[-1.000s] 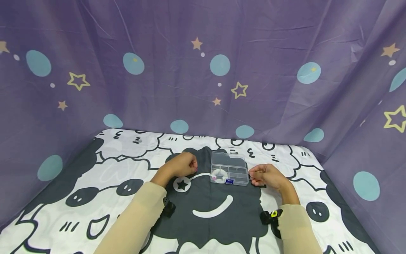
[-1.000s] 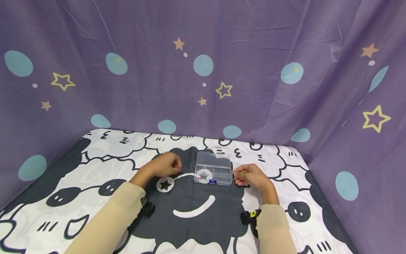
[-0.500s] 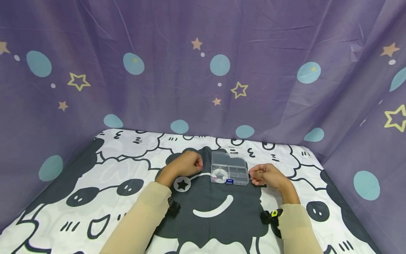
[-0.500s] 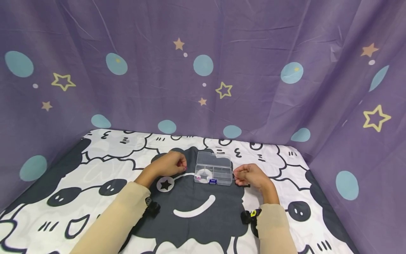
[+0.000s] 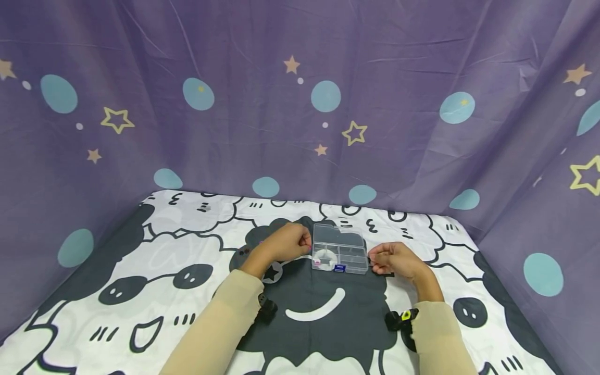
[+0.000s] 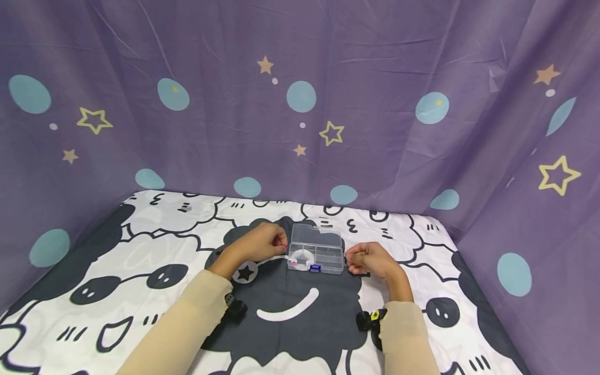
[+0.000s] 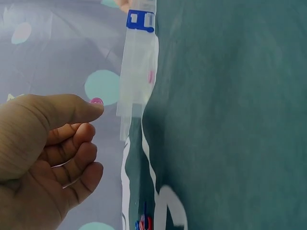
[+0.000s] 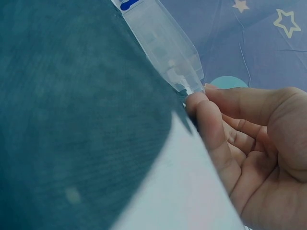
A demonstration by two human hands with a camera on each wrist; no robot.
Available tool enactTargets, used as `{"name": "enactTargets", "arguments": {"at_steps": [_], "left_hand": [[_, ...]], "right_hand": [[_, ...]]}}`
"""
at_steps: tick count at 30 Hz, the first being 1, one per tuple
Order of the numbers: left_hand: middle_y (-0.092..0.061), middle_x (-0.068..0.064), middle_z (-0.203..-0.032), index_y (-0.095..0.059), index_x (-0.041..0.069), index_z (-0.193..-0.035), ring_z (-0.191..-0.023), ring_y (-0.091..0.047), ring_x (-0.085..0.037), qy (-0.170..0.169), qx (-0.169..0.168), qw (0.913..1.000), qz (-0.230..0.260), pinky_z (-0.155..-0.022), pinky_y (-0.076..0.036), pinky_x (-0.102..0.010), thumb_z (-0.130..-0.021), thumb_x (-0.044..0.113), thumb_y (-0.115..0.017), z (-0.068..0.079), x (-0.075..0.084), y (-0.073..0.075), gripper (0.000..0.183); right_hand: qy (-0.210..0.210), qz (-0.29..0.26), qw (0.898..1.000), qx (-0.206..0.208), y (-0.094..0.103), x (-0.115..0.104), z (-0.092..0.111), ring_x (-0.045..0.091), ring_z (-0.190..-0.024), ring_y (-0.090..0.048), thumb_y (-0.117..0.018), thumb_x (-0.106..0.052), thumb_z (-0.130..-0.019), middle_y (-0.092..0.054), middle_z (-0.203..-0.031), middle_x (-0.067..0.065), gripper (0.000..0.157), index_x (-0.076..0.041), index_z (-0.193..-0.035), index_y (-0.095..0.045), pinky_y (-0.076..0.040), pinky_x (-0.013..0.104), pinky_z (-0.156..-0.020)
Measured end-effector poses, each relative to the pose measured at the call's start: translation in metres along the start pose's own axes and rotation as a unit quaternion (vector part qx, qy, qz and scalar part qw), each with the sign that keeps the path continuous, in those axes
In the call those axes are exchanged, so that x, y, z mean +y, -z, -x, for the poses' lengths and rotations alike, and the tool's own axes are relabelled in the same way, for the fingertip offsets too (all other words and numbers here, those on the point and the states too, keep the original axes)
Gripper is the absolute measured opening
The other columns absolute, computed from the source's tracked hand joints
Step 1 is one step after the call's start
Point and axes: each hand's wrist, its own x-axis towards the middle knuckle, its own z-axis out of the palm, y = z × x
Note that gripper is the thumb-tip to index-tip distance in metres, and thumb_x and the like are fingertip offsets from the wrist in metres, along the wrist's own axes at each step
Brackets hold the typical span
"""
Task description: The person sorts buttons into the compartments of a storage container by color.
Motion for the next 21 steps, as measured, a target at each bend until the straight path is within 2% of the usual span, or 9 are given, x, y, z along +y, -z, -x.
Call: {"name": "enactTargets", "arguments": {"at_steps": [5,12,21], "left_hand": [[-0.059,0.005,-0.073,-0.068,0.011,-0.084,-0.064,-0.051,-0.008,-0.009,-0.005,0.9999,0.011,-0.067,-0.047,-0.028,-0.093,0.007,-0.070,-0.0047,0.0054,-0.0045,0.010],[-0.062,0.005,-0.076,-0.069,0.012,-0.087,-0.066,-0.055,-0.009,-0.006,-0.010,0.9998,0.014,-0.069,-0.050,-0.030,-0.095,0.008,-0.071,-0.0076,0.0103,-0.0093,0.009],[-0.062,0.006,-0.078,-0.070,0.012,-0.088,-0.069,-0.055,-0.008,-0.010,-0.005,0.9999,0.006,-0.071,-0.050,-0.029,-0.095,0.008,-0.071,-0.0074,0.0062,-0.0089,0.008]], "right_hand": [[-0.001,0.002,1.000,0.002,0.0003,0.0005,-0.0003,0.013,-0.070,-0.067,-0.060,0.002,-0.099,-0.067,-0.083,0.007,0.018,0.015,-0.112,-0.061,-0.058,0.026,-0.066],[0.003,0.008,1.000,0.000,0.0004,0.0010,-0.0006,0.013,-0.070,-0.067,-0.059,0.001,-0.099,-0.067,-0.084,0.008,0.019,0.015,-0.112,-0.061,-0.058,0.026,-0.066],[0.001,0.002,1.000,-0.003,-0.0007,0.0003,0.0006,0.012,-0.071,-0.067,-0.060,0.002,-0.099,-0.067,-0.084,0.006,0.018,0.014,-0.112,-0.060,-0.058,0.026,-0.067]]}}
